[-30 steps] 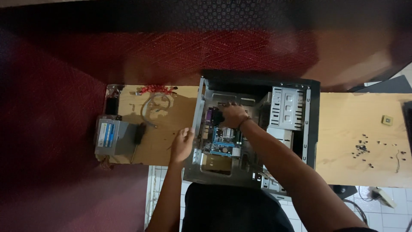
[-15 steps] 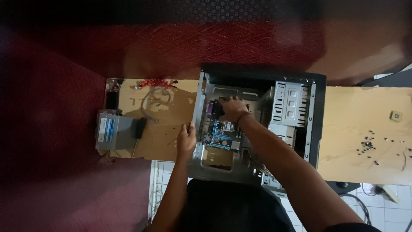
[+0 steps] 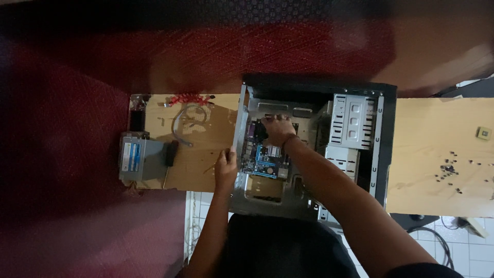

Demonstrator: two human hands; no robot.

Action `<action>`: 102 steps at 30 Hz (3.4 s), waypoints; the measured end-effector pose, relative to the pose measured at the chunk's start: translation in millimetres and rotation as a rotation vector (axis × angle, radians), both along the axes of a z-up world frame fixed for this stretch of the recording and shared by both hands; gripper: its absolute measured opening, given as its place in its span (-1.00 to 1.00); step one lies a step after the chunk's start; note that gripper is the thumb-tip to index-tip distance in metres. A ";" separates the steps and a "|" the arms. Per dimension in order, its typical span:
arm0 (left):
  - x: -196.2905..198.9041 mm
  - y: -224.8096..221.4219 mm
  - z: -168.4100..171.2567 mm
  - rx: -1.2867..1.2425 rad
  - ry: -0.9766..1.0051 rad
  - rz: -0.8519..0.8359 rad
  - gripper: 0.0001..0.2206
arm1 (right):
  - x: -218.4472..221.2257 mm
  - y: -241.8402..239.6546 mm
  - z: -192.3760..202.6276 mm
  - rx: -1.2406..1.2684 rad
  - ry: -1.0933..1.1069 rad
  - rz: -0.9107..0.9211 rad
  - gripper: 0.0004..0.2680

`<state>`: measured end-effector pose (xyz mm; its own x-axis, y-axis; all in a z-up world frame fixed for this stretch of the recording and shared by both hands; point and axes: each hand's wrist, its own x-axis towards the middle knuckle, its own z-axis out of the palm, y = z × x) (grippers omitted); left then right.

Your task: The person presses a fan onto a motherboard inside a computer case and then uses a screwdriver to tighten screws on the board.

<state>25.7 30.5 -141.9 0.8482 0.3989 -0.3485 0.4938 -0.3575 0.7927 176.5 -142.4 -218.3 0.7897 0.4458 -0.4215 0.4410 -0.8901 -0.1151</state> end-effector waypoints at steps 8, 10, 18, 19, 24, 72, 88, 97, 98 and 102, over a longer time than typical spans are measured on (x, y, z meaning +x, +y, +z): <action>-1.4 8.3 -14.0 -0.084 -0.031 0.032 -0.68 | -1.1 6.4 -21.1 0.000 0.027 -0.014 -0.40; -0.9 7.6 -14.3 -0.086 -0.030 0.034 -0.69 | -0.4 6.4 -22.6 -0.001 0.034 -0.010 -0.41; 0.3 6.0 -3.9 -0.095 -0.012 0.022 -0.65 | -2.0 8.5 -24.7 0.017 0.048 -0.028 -0.42; 1.2 4.8 -0.3 -0.096 -0.014 0.020 -0.65 | -3.0 8.2 -19.9 0.017 0.045 -0.030 -0.42; 2.4 3.5 -3.0 -0.057 0.043 -0.030 -0.49 | -5.6 6.3 -4.4 0.027 -0.031 -0.009 -0.42; 0.5 -0.4 -11.2 0.278 0.121 -0.183 -0.52 | -13.9 5.2 -14.6 0.147 0.000 -0.054 -0.31; -0.1 14.8 -51.4 0.302 0.167 -0.133 -0.48 | -66.3 -17.4 18.2 0.304 -0.004 -0.184 -0.14; 6.6 8.3 -42.9 0.279 0.116 -0.151 -0.51 | -111.4 -44.2 -47.2 0.915 0.440 -1.131 -0.75; 7.6 6.1 -36.9 0.299 0.100 -0.154 -0.53 | -111.8 -44.0 -63.8 0.957 0.392 -1.050 -0.75; 8.9 1.8 -22.8 0.347 0.069 -0.151 -0.58 | -112.8 -39.7 -32.6 1.072 0.354 -1.023 -0.83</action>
<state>34.6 32.3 -164.7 0.8858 0.3755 -0.2728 0.4628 -0.6712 0.5790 63.7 -182.1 -250.9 0.8701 -0.0041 -0.4928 -0.4818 -0.2172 -0.8489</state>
